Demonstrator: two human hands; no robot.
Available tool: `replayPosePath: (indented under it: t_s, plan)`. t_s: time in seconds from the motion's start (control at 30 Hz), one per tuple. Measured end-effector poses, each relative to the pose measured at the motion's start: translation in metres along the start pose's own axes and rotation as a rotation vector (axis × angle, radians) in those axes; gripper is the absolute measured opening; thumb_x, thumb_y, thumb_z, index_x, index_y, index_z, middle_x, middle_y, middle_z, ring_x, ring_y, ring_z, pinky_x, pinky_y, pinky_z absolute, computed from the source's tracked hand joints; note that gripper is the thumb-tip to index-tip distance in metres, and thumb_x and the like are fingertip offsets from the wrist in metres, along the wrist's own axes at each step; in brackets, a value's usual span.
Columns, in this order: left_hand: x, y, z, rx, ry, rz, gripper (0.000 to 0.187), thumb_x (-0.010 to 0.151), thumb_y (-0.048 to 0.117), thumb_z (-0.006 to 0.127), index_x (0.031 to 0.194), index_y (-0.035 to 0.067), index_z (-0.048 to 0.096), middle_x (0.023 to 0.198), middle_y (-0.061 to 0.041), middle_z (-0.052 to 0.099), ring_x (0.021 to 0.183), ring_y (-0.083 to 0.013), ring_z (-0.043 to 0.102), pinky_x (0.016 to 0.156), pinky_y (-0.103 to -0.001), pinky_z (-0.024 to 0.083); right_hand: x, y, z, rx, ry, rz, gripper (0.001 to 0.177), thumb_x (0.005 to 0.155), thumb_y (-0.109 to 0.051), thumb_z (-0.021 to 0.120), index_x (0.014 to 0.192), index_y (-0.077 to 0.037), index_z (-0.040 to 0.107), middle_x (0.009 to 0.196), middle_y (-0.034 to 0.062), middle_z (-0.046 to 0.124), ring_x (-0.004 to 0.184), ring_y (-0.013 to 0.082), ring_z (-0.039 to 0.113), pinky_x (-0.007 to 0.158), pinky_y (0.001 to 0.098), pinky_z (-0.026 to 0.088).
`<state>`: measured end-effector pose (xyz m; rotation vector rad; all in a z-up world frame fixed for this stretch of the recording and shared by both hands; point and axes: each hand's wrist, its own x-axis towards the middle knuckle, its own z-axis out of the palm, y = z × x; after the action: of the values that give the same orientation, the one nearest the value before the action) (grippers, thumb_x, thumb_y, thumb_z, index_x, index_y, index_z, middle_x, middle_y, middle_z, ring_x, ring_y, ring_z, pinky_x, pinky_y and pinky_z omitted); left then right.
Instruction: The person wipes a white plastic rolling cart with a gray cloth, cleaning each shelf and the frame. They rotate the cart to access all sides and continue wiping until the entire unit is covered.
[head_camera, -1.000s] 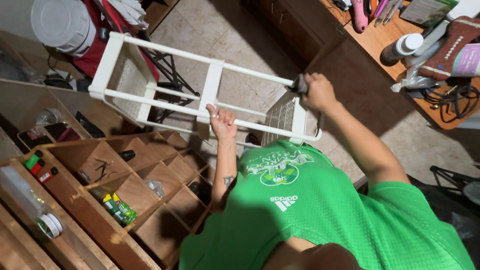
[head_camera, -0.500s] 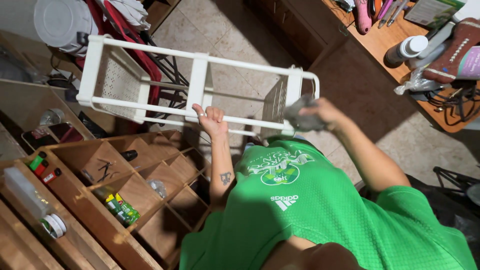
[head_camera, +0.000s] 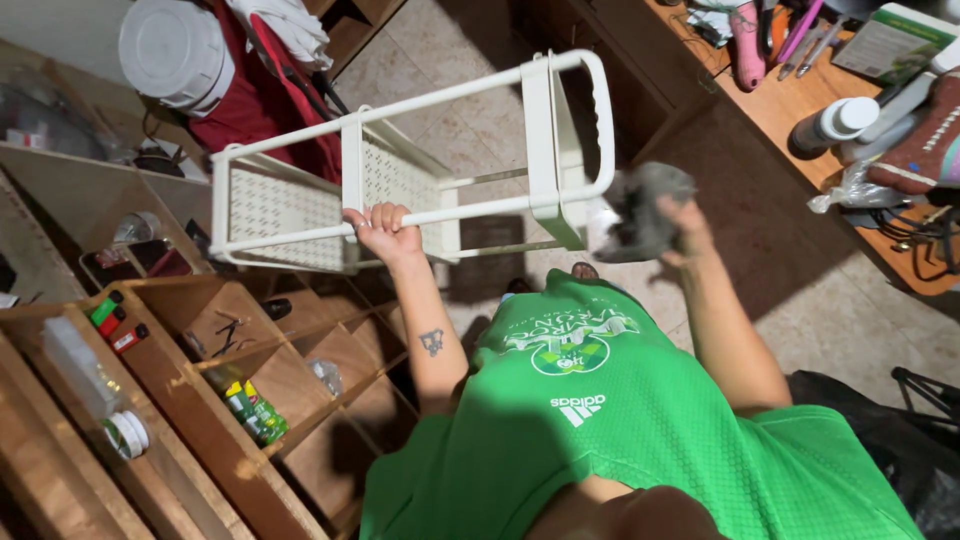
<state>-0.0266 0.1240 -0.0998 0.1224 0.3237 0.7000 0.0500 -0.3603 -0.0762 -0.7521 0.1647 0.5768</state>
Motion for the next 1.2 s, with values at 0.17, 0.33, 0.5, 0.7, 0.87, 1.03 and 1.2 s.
replayPosePath:
  t_s: [0.17, 0.33, 0.5, 0.7, 0.87, 1.03, 1.2]
  plan:
    - [0.025, 0.017, -0.025, -0.166, -0.072, -0.109, 0.059, 0.1, 0.055, 0.055, 0.062, 0.017, 0.032, 0.05, 0.005, 0.022, 0.043, -0.0105, 0.024, 0.041, -0.025, 0.028, 0.001, 0.004, 0.118, -1.162, -0.323, -0.617, 0.057, 0.076, -0.027, 0.09, 0.12, 0.0, 0.066, 0.113, 0.014, 0.066, 0.104, 0.0315, 0.065, 0.092, 0.0392, 0.054]
    - [0.028, 0.018, -0.028, -0.296, -0.227, -0.179, 0.056, 0.103, 0.053, 0.054, 0.065, 0.012, 0.044, 0.052, 0.003, 0.029, 0.046, -0.0102, 0.03, 0.045, -0.025, 0.033, 0.011, 0.003, 0.184, -1.339, -0.332, -1.049, 0.025, 0.083, -0.013, 0.083, 0.094, -0.002, 0.063, 0.094, 0.0165, 0.061, 0.089, 0.0376, 0.058, 0.079, 0.0432, 0.049]
    - [0.002, -0.007, -0.008, 0.069, 0.318, -0.187, 0.056, 0.104, 0.05, 0.05, 0.114, -0.004, 0.06, 0.076, -0.005, 0.051, 0.062, -0.0161, 0.047, 0.059, -0.029, 0.044, 0.03, -0.002, 0.209, -1.37, -0.332, -1.174, 0.022, 0.068, -0.007, 0.066, 0.088, -0.004, 0.059, 0.083, 0.0134, 0.053, 0.079, 0.0355, 0.052, 0.071, 0.0451, 0.047]
    - [-0.09, -0.027, 0.029, 2.046, 0.091, 0.183, 0.068, 0.1, 0.063, 0.061, 0.124, 0.0, 0.07, 0.094, -0.014, 0.075, 0.083, -0.0253, 0.066, 0.082, -0.04, 0.056, 0.042, 0.018, 0.218, -1.566, -0.419, -1.261, 0.027, 0.066, -0.02, 0.069, 0.087, -0.009, 0.059, 0.082, 0.0086, 0.053, 0.079, 0.0309, 0.055, 0.067, 0.043, 0.046]
    - [-0.105, -0.041, 0.083, 1.474, -0.672, 0.255, 0.115, 0.091, 0.067, 0.072, 0.165, 0.0, 0.014, 0.157, -0.017, 0.038, 0.142, -0.029, 0.042, 0.119, -0.043, 0.036, 0.042, 0.041, 0.222, -1.655, -0.556, -1.369, 0.019, 0.078, -0.021, 0.066, 0.095, -0.013, 0.064, 0.087, 0.001, 0.055, 0.083, 0.0223, 0.055, 0.067, 0.0367, 0.044]
    - [-0.1, -0.071, 0.09, 1.212, -0.624, 0.213, 0.108, 0.088, 0.046, 0.079, 0.164, -0.003, 0.021, 0.161, -0.017, 0.038, 0.146, -0.0275, 0.043, 0.122, -0.04, 0.036, 0.043, 0.048, 0.219, -1.644, -0.616, -1.371, 0.017, 0.078, -0.018, 0.065, 0.094, -0.013, 0.064, 0.086, 0.0001, 0.054, 0.084, 0.0216, 0.055, 0.068, 0.0367, 0.045]
    - [-0.105, -0.084, 0.077, 1.159, -0.42, 0.245, 0.098, 0.082, 0.017, 0.082, 0.159, -0.006, 0.027, 0.15, -0.018, 0.046, 0.133, -0.0271, 0.051, 0.113, -0.038, 0.043, 0.056, 0.039, 0.184, -1.682, -0.693, -1.226, 0.02, 0.074, -0.018, 0.069, 0.091, -0.011, 0.064, 0.087, 0.0055, 0.057, 0.087, 0.0274, 0.058, 0.071, 0.0401, 0.048]
